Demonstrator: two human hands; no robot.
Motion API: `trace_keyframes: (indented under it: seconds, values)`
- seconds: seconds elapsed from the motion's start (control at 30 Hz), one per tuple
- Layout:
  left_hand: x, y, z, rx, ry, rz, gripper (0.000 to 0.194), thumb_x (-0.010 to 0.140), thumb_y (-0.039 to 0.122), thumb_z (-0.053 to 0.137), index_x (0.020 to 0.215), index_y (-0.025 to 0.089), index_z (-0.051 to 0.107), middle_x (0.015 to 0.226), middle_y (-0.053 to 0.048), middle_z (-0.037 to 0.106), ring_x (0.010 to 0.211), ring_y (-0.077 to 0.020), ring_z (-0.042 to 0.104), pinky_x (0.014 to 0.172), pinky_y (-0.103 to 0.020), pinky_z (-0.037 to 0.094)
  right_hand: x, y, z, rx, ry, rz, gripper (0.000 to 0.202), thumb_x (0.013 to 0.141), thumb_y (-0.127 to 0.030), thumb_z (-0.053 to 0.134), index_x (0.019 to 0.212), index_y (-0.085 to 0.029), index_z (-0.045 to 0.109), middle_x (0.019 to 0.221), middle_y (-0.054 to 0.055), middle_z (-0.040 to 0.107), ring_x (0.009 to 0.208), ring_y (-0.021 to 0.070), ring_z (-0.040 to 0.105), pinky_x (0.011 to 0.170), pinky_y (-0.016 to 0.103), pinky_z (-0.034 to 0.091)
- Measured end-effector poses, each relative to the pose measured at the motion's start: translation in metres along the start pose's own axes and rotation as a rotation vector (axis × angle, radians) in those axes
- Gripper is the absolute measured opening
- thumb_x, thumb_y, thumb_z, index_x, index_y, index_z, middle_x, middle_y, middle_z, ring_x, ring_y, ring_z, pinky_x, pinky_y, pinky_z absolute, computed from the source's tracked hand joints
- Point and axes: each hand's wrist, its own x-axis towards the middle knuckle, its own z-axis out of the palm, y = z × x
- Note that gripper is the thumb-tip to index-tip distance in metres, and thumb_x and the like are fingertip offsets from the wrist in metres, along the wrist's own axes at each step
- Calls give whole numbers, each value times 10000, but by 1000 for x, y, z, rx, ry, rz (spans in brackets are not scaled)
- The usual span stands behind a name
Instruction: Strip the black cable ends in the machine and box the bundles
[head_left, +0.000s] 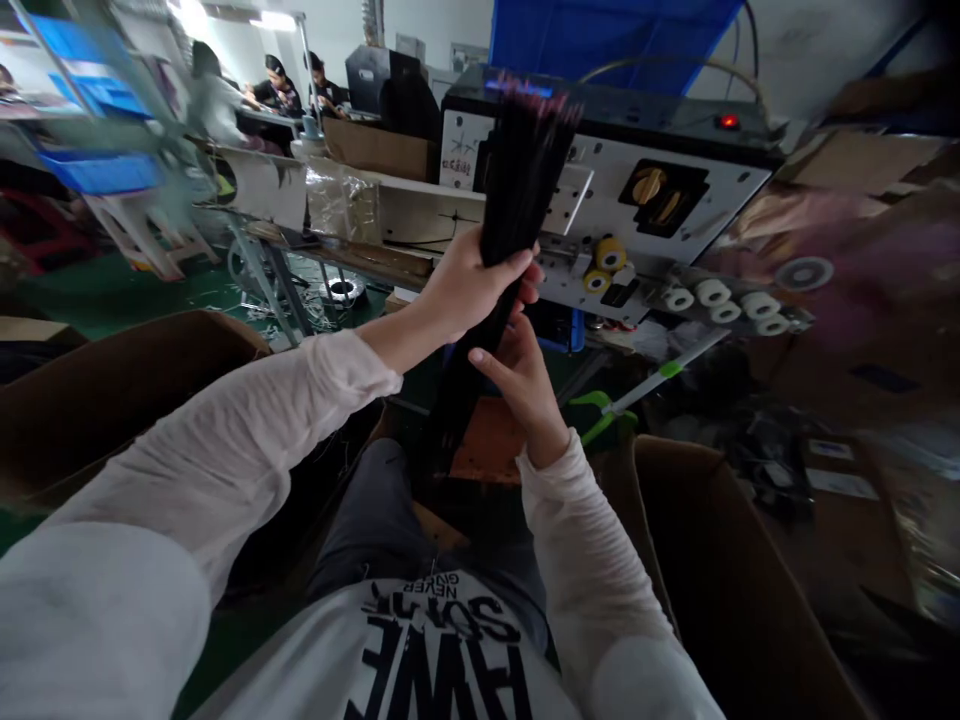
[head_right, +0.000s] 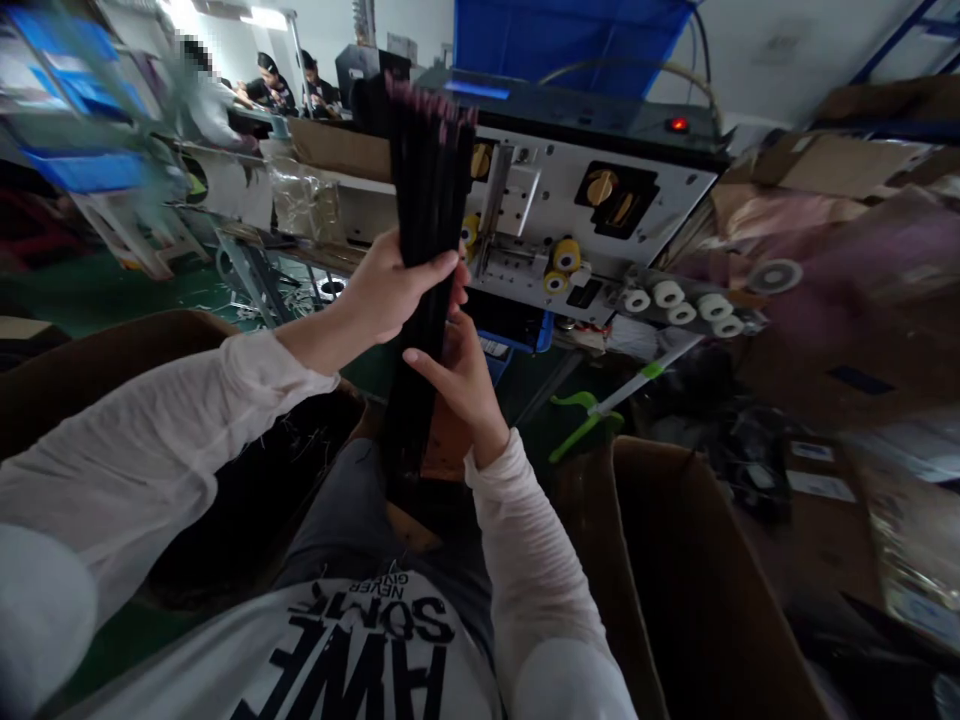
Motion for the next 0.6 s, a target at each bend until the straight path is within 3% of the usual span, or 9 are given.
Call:
trace_keyframes:
  seconds: [0.13, 0.27, 0.4, 0.6]
  values:
    - [26, 11, 14, 91, 53, 58, 47, 829, 193, 545, 833, 170, 504, 697, -7, 595, 586, -103, 583, 557, -225, 440, 18, 5, 16, -115, 184, -98, 664, 662, -426, 730, 1208, -208, 422, 1165, 69, 558, 1101, 191, 529, 987, 363, 409]
    - [47, 20, 26, 145, 133, 82, 62, 870, 170, 463, 815, 196, 453, 697, -7, 579, 582, -114, 572, 541, -246, 410, 14, 28, 18, -203, 341, -97, 681, 637, -409, 747, 1195, -182, 428, 1122, 79, 575, 1064, 195, 544, 964, 352, 418]
    - [62, 19, 38, 213, 159, 118, 108, 886, 131, 406, 815, 212, 417, 749, -17, 579, 630, -107, 561, 619, -271, 418, -7, 78, 15, -249, 457, -3, 645, 629, -382, 744, 1169, -174, 460, 1054, 73, 602, 985, 190, 572, 892, 342, 455]
    - [80, 1, 50, 387, 136, 258, 66, 857, 144, 430, 844, 208, 433, 787, -41, 604, 722, -134, 553, 700, -297, 415, -46, 160, 12, -248, 585, 253, 341, 656, -357, 669, 906, -144, 576, 865, 45, 635, 773, 160, 576, 750, 308, 480]
